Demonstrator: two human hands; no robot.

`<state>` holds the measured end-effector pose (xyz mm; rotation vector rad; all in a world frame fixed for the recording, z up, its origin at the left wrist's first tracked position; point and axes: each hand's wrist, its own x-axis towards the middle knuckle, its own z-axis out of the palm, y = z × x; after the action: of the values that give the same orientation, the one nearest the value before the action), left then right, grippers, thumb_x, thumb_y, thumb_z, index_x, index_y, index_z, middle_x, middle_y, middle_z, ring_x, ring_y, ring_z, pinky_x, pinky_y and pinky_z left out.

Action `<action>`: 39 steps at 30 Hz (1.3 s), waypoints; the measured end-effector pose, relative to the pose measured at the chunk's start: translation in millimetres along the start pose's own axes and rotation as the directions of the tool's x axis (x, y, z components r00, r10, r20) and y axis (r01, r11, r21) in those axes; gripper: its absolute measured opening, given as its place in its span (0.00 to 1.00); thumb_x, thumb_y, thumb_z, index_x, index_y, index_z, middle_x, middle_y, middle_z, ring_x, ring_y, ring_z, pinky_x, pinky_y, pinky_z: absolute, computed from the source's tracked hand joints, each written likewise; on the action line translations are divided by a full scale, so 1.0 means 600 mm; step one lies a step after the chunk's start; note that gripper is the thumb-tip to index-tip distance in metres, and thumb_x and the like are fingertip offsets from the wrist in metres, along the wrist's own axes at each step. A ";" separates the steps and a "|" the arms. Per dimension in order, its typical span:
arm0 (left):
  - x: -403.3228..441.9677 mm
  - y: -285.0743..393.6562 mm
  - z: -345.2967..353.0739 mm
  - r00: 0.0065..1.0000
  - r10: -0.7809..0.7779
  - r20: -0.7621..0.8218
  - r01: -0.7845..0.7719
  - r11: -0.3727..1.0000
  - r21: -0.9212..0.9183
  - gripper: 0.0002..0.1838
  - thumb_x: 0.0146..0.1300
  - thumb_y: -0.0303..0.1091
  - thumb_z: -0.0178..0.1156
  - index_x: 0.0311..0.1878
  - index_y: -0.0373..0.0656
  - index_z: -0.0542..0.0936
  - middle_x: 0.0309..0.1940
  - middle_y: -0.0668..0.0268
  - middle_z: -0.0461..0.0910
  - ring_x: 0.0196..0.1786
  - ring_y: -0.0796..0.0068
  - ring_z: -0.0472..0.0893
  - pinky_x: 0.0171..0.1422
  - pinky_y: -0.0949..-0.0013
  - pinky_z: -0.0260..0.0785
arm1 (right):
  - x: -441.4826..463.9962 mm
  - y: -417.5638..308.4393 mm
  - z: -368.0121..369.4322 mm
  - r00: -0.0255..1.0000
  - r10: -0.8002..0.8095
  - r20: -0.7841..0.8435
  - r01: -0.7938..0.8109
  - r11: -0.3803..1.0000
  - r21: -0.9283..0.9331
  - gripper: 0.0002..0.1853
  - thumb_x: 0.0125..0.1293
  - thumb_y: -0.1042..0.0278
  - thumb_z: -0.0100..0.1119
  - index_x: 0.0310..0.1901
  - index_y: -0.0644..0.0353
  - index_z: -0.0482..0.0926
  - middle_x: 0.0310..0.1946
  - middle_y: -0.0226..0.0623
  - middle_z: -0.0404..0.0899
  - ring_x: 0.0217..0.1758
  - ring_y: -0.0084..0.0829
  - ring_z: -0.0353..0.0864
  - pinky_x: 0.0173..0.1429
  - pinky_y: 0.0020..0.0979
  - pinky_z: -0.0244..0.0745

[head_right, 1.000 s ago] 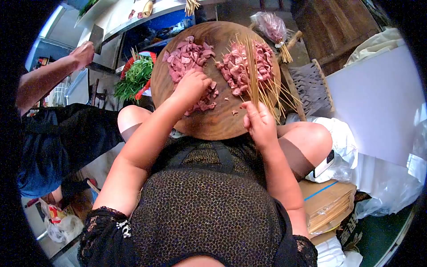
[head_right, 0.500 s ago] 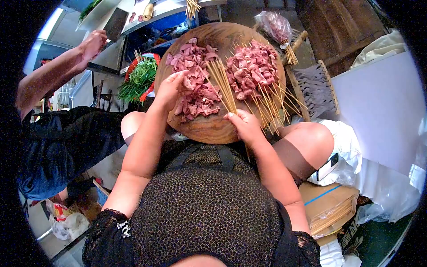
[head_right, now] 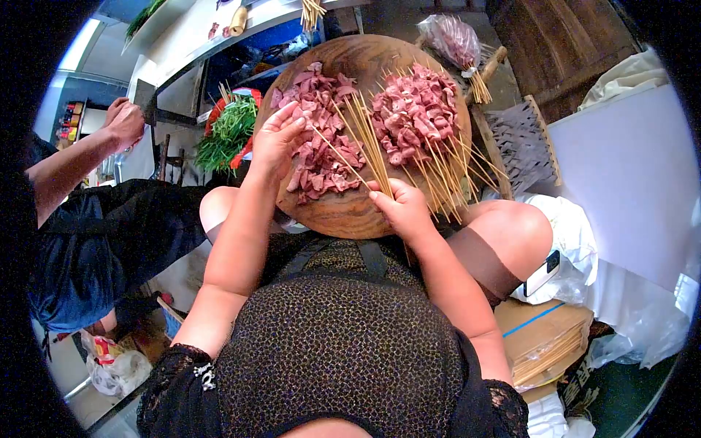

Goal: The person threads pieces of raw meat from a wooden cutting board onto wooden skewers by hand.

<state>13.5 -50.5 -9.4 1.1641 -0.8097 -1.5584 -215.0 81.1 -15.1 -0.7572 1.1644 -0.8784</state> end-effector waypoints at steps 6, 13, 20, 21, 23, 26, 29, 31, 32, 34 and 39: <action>-0.003 0.004 0.004 1.000 0.007 0.001 -0.007 1.000 -0.010 0.19 0.58 0.22 0.56 0.54 0.38 0.69 0.43 0.62 0.78 0.42 0.74 0.79 0.44 0.72 0.74 | -0.003 -0.004 -0.003 1.000 -0.010 -0.013 0.009 0.998 -0.056 0.12 0.59 0.69 0.58 0.44 0.61 0.78 0.26 0.22 0.73 0.27 0.13 0.69 0.33 0.18 0.66; 0.002 0.001 0.004 0.999 0.043 -0.016 -0.043 0.999 -0.031 0.17 0.56 0.20 0.57 0.51 0.39 0.72 0.39 0.67 0.78 0.39 0.77 0.79 0.43 0.73 0.75 | -0.009 -0.010 0.001 0.997 -0.065 -0.029 0.062 0.994 -0.087 0.12 0.60 0.68 0.57 0.44 0.62 0.77 0.23 0.19 0.71 0.23 0.10 0.64 0.26 0.13 0.57; -0.004 0.002 0.004 1.000 0.013 0.002 -0.013 1.000 -0.019 0.17 0.57 0.21 0.57 0.51 0.38 0.71 0.39 0.66 0.79 0.40 0.76 0.79 0.43 0.73 0.74 | -0.001 0.002 -0.002 0.998 -0.040 -0.051 0.034 0.992 -0.118 0.11 0.59 0.69 0.57 0.43 0.61 0.78 0.24 0.21 0.72 0.26 0.13 0.67 0.31 0.18 0.64; -0.005 0.000 0.003 0.999 0.024 0.027 -0.023 0.999 -0.027 0.17 0.58 0.22 0.57 0.52 0.38 0.71 0.40 0.64 0.79 0.40 0.75 0.79 0.42 0.72 0.75 | -0.001 0.003 -0.003 0.998 -0.039 -0.050 0.033 0.993 -0.118 0.11 0.59 0.69 0.57 0.43 0.61 0.78 0.24 0.21 0.72 0.26 0.13 0.67 0.31 0.18 0.64; -0.007 -0.002 0.002 0.999 0.004 0.034 -0.003 0.999 -0.033 0.17 0.58 0.22 0.57 0.52 0.39 0.71 0.40 0.64 0.79 0.41 0.75 0.79 0.42 0.73 0.75 | -0.002 0.004 -0.006 1.000 -0.007 -0.022 0.005 0.996 -0.090 0.11 0.59 0.69 0.57 0.43 0.62 0.78 0.24 0.21 0.72 0.26 0.13 0.67 0.31 0.18 0.64; -0.012 0.003 0.007 0.997 -0.051 0.056 0.054 0.997 -0.058 0.17 0.58 0.22 0.57 0.52 0.39 0.71 0.41 0.64 0.79 0.42 0.74 0.79 0.43 0.72 0.75 | -0.007 -0.004 -0.007 1.000 0.001 -0.010 -0.002 0.995 -0.101 0.11 0.59 0.69 0.57 0.43 0.61 0.78 0.25 0.21 0.72 0.27 0.13 0.67 0.31 0.18 0.64; -0.018 0.011 0.016 0.991 -0.108 0.081 0.116 0.987 -0.108 0.17 0.58 0.23 0.57 0.51 0.40 0.71 0.41 0.64 0.79 0.43 0.73 0.79 0.45 0.71 0.75 | -0.011 -0.012 -0.004 0.999 -0.045 -0.024 0.042 0.992 -0.119 0.11 0.59 0.69 0.57 0.43 0.62 0.78 0.25 0.20 0.72 0.26 0.12 0.67 0.31 0.17 0.63; -0.022 0.007 0.021 0.988 -0.125 0.093 0.137 0.981 -0.140 0.17 0.58 0.23 0.57 0.51 0.40 0.71 0.41 0.64 0.78 0.43 0.72 0.80 0.47 0.70 0.75 | -0.007 0.001 -0.001 0.995 -0.091 -0.039 0.085 0.988 -0.129 0.11 0.59 0.69 0.57 0.43 0.62 0.78 0.24 0.18 0.70 0.25 0.11 0.64 0.29 0.15 0.59; -0.024 0.002 0.023 0.986 -0.123 0.111 0.142 0.974 -0.178 0.16 0.58 0.23 0.57 0.51 0.41 0.71 0.41 0.64 0.78 0.43 0.72 0.79 0.48 0.70 0.75 | -0.005 0.006 0.001 0.989 -0.138 -0.053 0.130 0.982 -0.138 0.12 0.60 0.69 0.56 0.44 0.63 0.77 0.23 0.16 0.69 0.23 0.09 0.61 0.27 0.13 0.55; -0.029 0.000 0.033 0.988 -0.107 0.111 0.132 0.958 -0.256 0.15 0.58 0.22 0.56 0.50 0.40 0.71 0.43 0.62 0.77 0.44 0.71 0.79 0.50 0.69 0.75 | -0.006 0.009 0.008 0.988 -0.138 -0.068 0.130 0.985 -0.113 0.12 0.60 0.69 0.56 0.44 0.63 0.77 0.23 0.16 0.69 0.23 0.09 0.61 0.27 0.13 0.55; -0.032 -0.019 0.046 0.991 -0.061 0.117 0.097 0.938 -0.332 0.18 0.58 0.22 0.56 0.53 0.40 0.68 0.45 0.59 0.76 0.46 0.68 0.78 0.53 0.66 0.73 | -0.001 0.025 0.009 0.979 -0.184 -0.085 0.177 0.980 -0.086 0.12 0.60 0.71 0.56 0.45 0.63 0.77 0.23 0.17 0.68 0.24 0.10 0.63 0.28 0.14 0.58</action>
<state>-15.5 -29.9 -5.6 0.8787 -0.5391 -1.7561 -206.9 88.9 -26.8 -0.9047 1.2313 -1.0332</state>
